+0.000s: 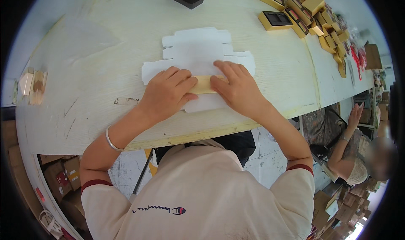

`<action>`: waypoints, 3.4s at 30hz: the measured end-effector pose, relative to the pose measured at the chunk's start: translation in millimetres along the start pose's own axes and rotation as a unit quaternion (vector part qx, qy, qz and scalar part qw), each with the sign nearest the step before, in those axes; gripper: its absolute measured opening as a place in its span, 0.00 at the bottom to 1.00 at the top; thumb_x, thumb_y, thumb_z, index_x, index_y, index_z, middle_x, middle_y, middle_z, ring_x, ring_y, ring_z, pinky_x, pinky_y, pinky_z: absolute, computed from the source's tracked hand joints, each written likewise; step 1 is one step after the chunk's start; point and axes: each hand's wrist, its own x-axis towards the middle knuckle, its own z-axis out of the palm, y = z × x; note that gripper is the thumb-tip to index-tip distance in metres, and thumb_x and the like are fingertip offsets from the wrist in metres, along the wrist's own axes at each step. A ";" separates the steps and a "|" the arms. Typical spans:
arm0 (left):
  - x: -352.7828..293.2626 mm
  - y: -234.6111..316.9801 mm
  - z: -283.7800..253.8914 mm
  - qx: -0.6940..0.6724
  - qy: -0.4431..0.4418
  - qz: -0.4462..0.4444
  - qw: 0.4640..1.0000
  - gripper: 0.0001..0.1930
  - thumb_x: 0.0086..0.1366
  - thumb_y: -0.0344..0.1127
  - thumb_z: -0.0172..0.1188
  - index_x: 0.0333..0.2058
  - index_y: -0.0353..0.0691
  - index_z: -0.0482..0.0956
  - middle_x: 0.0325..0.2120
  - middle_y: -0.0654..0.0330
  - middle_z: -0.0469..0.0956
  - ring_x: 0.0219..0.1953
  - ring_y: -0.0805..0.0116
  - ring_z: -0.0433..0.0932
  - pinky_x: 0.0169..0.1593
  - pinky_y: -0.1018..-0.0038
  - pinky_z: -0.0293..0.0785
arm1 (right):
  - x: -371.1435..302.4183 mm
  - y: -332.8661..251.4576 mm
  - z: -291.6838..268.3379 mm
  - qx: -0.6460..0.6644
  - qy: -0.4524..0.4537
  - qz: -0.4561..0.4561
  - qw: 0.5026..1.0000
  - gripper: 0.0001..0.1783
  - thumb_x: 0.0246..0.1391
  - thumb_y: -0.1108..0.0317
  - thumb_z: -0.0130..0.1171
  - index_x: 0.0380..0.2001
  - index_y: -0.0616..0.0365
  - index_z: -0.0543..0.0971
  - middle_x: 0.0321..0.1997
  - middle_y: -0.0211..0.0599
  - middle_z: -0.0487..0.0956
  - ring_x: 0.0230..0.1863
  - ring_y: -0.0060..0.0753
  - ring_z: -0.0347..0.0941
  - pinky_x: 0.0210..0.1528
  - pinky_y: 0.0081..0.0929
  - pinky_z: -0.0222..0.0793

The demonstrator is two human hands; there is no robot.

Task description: The person folds flat cardboard pieces into small rectangular boxes, inserts black foam inserts, and closes the lids. The person repeats this process multiple times, stacking the finished boxes on the table.

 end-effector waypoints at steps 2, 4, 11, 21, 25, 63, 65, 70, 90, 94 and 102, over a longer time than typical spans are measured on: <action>2.2 -0.9 -3.5 0.023 0.008 0.037 0.999 0.16 0.47 0.34 0.67 0.36 0.38 0.77 0.35 0.60 0.74 0.38 0.64 0.73 0.40 0.70 0.72 | -0.4 -2.0 -6.3 0.001 -0.031 -0.019 0.999 0.11 0.46 0.68 0.61 0.32 0.62 0.75 0.37 0.37 0.70 0.39 0.35 0.70 0.41 0.30 0.67; 3.0 -2.1 -3.7 0.038 -0.007 0.057 0.998 0.16 0.48 0.34 0.67 0.36 0.36 0.77 0.33 0.60 0.73 0.37 0.63 0.73 0.39 0.69 0.72 | -1.5 -2.1 -6.7 -0.001 -0.052 -0.040 0.998 0.11 0.44 0.68 0.60 0.31 0.63 0.75 0.34 0.36 0.70 0.37 0.35 0.68 0.42 0.29 0.66; 11.6 -19.6 0.8 0.000 -0.044 0.035 0.998 0.06 0.56 0.32 0.60 0.31 0.36 0.77 0.27 0.59 0.74 0.32 0.60 0.74 0.33 0.68 0.71 | 5.5 2.0 -2.3 0.009 -0.112 -0.016 0.994 0.06 0.47 0.72 0.58 0.25 0.63 0.74 0.31 0.39 0.72 0.32 0.39 0.69 0.37 0.32 0.66; 32.7 -1.2 -20.6 0.099 0.090 -0.012 0.991 0.11 0.59 0.36 0.59 0.40 0.43 0.75 0.39 0.59 0.74 0.42 0.60 0.73 0.44 0.65 0.68 | 23.7 21.3 -12.8 0.220 -0.063 0.228 0.946 0.06 0.54 0.72 0.54 0.26 0.64 0.74 0.28 0.47 0.75 0.33 0.51 0.72 0.35 0.39 0.68; 12.3 25.0 -42.0 -0.325 0.125 -0.184 0.919 0.24 0.60 0.35 0.61 0.54 0.42 0.65 0.44 0.58 0.70 0.44 0.63 0.72 0.45 0.67 0.69 | 31.5 -3.0 -42.8 0.217 0.088 0.321 0.918 0.04 0.51 0.74 0.56 0.28 0.63 0.74 0.27 0.48 0.74 0.34 0.50 0.72 0.35 0.39 0.68; 12.2 -3.3 -1.7 -0.022 -0.002 -0.016 1.000 0.06 0.54 0.28 0.61 0.32 0.35 0.79 0.28 0.59 0.73 0.32 0.61 0.73 0.34 0.67 0.70 | 9.3 2.6 -12.7 0.062 -0.071 0.021 0.995 0.09 0.46 0.70 0.61 0.32 0.59 0.76 0.42 0.42 0.75 0.44 0.44 0.71 0.39 0.35 0.65; 17.0 -8.4 1.4 -0.045 -0.044 -0.074 0.995 0.05 0.56 0.28 0.60 0.32 0.36 0.79 0.28 0.59 0.73 0.31 0.61 0.73 0.33 0.67 0.70 | 11.4 6.7 0.3 0.074 -0.121 0.061 0.988 0.04 0.48 0.74 0.57 0.29 0.59 0.75 0.39 0.43 0.76 0.41 0.46 0.72 0.37 0.37 0.65; 25.2 -5.4 -1.2 0.086 -0.103 -0.120 0.984 0.05 0.60 0.32 0.58 0.31 0.38 0.78 0.28 0.60 0.75 0.29 0.58 0.73 0.33 0.67 0.70 | 40.1 29.3 5.9 0.186 -0.227 0.144 0.945 0.05 0.50 0.77 0.52 0.32 0.60 0.75 0.32 0.42 0.75 0.36 0.48 0.71 0.37 0.39 0.66; 13.9 11.2 -19.5 -0.060 0.031 -0.061 0.996 0.20 0.54 0.18 0.53 0.46 0.42 0.73 0.44 0.55 0.70 0.32 0.61 0.76 0.33 0.70 0.73 | 5.1 -1.7 -17.9 0.011 -0.033 -0.101 0.994 0.14 0.39 0.72 0.59 0.34 0.57 0.74 0.38 0.35 0.72 0.31 0.32 0.71 0.35 0.27 0.69; -4.8 -0.7 7.8 -0.150 -0.031 -0.083 0.985 0.19 0.53 0.18 0.53 0.45 0.41 0.73 0.47 0.55 0.68 0.33 0.61 0.77 0.33 0.71 0.74 | -5.6 -4.5 -4.3 0.139 -0.041 -0.070 0.987 0.12 0.40 0.72 0.64 0.31 0.58 0.75 0.39 0.38 0.71 0.36 0.36 0.70 0.37 0.30 0.70; 1.3 -1.6 -24.4 -0.293 -0.135 -0.065 0.944 0.13 0.54 0.23 0.60 0.40 0.37 0.75 0.33 0.57 0.76 0.33 0.62 0.76 0.35 0.70 0.73 | -7.7 -5.8 10.6 0.331 -0.068 0.130 0.932 0.13 0.45 0.77 0.63 0.34 0.61 0.72 0.38 0.40 0.71 0.34 0.41 0.69 0.36 0.32 0.69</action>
